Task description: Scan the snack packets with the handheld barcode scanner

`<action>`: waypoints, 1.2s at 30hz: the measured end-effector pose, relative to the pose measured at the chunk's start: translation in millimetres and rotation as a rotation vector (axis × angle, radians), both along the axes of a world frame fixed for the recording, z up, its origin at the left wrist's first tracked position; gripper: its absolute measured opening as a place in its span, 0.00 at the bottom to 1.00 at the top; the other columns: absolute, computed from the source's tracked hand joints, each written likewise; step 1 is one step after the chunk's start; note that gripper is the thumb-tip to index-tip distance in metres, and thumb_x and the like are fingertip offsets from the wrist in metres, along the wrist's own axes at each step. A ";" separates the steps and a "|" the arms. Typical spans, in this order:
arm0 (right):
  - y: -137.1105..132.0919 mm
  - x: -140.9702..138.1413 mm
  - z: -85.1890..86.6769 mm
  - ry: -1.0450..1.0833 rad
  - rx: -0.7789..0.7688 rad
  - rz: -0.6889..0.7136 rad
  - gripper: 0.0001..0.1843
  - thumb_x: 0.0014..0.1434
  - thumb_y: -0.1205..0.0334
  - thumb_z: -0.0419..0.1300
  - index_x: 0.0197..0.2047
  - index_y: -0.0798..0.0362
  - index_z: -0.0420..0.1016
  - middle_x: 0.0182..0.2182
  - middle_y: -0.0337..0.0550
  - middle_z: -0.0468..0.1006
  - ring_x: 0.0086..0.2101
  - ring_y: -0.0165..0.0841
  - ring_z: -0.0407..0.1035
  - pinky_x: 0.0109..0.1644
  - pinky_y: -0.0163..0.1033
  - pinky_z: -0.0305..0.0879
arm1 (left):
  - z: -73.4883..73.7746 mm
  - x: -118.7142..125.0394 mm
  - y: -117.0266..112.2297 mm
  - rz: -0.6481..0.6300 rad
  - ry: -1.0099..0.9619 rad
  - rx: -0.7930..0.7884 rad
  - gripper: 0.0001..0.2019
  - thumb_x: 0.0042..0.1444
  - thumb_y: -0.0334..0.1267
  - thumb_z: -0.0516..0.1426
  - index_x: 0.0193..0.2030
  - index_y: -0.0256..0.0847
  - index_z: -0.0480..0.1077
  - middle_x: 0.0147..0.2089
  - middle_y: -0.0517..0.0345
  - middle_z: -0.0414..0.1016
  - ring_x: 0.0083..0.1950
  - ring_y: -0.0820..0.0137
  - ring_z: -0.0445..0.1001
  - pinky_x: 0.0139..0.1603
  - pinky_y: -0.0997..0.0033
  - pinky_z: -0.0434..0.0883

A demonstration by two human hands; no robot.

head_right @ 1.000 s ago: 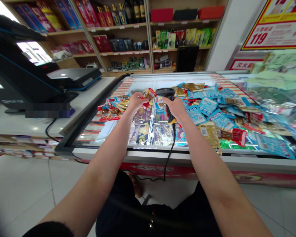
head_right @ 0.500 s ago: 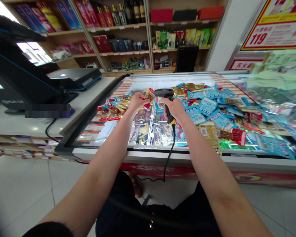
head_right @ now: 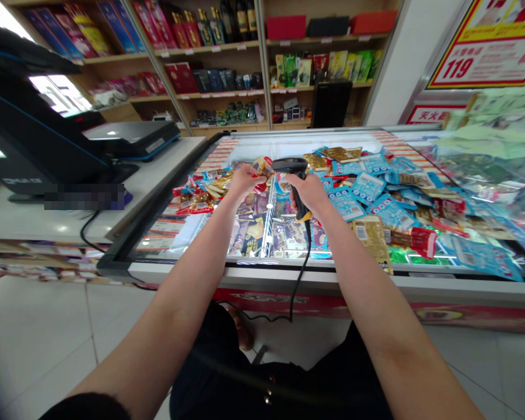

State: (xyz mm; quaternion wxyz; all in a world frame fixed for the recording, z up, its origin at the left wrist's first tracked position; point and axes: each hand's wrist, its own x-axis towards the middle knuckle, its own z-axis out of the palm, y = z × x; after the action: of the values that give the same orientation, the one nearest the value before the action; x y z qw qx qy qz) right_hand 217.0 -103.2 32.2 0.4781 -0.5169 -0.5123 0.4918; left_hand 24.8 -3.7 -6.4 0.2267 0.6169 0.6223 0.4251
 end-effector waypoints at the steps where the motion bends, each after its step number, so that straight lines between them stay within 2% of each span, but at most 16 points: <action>1: -0.3 -0.1 0.0 0.000 0.001 0.002 0.19 0.55 0.55 0.59 0.17 0.53 0.67 0.13 0.43 0.69 0.12 0.31 0.62 0.13 0.36 0.60 | 0.0 0.1 0.0 0.001 0.002 0.004 0.13 0.40 0.38 0.64 0.29 0.42 0.64 0.26 0.64 0.66 0.32 0.67 0.72 0.36 0.68 0.70; 9: -1.7 -1.8 1.9 0.000 -0.014 0.010 0.17 0.55 0.56 0.60 0.19 0.53 0.67 0.13 0.41 0.69 0.12 0.30 0.63 0.13 0.35 0.60 | -4.3 -0.1 2.3 -0.025 -0.032 0.035 0.13 0.40 0.37 0.64 0.29 0.42 0.63 0.24 0.65 0.65 0.30 0.67 0.71 0.35 0.68 0.69; 13: -3.1 -3.4 4.0 0.007 -0.024 0.000 0.16 0.57 0.57 0.58 0.21 0.53 0.67 0.13 0.40 0.69 0.12 0.29 0.62 0.13 0.34 0.60 | -5.6 -1.8 6.5 0.007 -0.019 0.033 0.13 0.40 0.37 0.64 0.30 0.42 0.64 0.26 0.65 0.66 0.32 0.68 0.72 0.36 0.68 0.70; 20: -5.2 -7.0 3.5 0.040 0.024 0.034 0.16 0.58 0.57 0.58 0.22 0.53 0.67 0.14 0.39 0.69 0.12 0.29 0.62 0.13 0.34 0.60 | 5.6 -16.0 6.5 0.118 0.002 0.039 0.11 0.44 0.36 0.62 0.35 0.41 0.67 0.30 0.63 0.70 0.35 0.69 0.73 0.40 0.69 0.70; 24: -6.8 -9.9 2.9 0.042 0.054 0.071 0.15 0.59 0.58 0.58 0.22 0.53 0.67 0.13 0.39 0.69 0.12 0.29 0.62 0.13 0.33 0.59 | 16.3 -34.3 5.2 0.246 0.036 0.068 0.09 0.46 0.34 0.61 0.36 0.40 0.68 0.32 0.61 0.72 0.37 0.68 0.73 0.43 0.69 0.70; 27: -6.6 -10.7 2.2 0.038 0.061 0.076 0.14 0.59 0.58 0.58 0.23 0.53 0.67 0.14 0.39 0.70 0.12 0.29 0.62 0.13 0.33 0.59 | 20.0 -51.0 6.0 0.360 0.058 0.095 0.11 0.48 0.33 0.60 0.40 0.40 0.70 0.37 0.58 0.75 0.42 0.66 0.74 0.47 0.68 0.69; 32: -5.9 -10.8 1.5 0.040 0.066 0.082 0.15 0.59 0.59 0.58 0.22 0.53 0.66 0.14 0.39 0.69 0.11 0.28 0.62 0.13 0.33 0.59 | 23.4 -67.1 -4.4 0.496 0.127 0.025 0.18 0.51 0.32 0.58 0.50 0.39 0.70 0.49 0.49 0.77 0.53 0.58 0.74 0.55 0.60 0.68; 36: -5.4 -10.1 -0.2 0.041 0.066 0.086 0.15 0.59 0.58 0.58 0.22 0.53 0.66 0.14 0.39 0.69 0.12 0.29 0.63 0.13 0.33 0.59 | 25.7 -63.0 -16.3 0.561 0.316 -0.078 0.16 0.52 0.31 0.57 0.49 0.39 0.73 0.56 0.40 0.75 0.61 0.47 0.69 0.61 0.46 0.63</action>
State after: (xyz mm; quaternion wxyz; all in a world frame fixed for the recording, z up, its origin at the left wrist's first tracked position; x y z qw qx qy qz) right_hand 207.0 -108.6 32.0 0.4838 -0.4681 -0.5401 0.5050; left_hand -38.3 -20.0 19.3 0.0249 0.4707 0.8114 0.3456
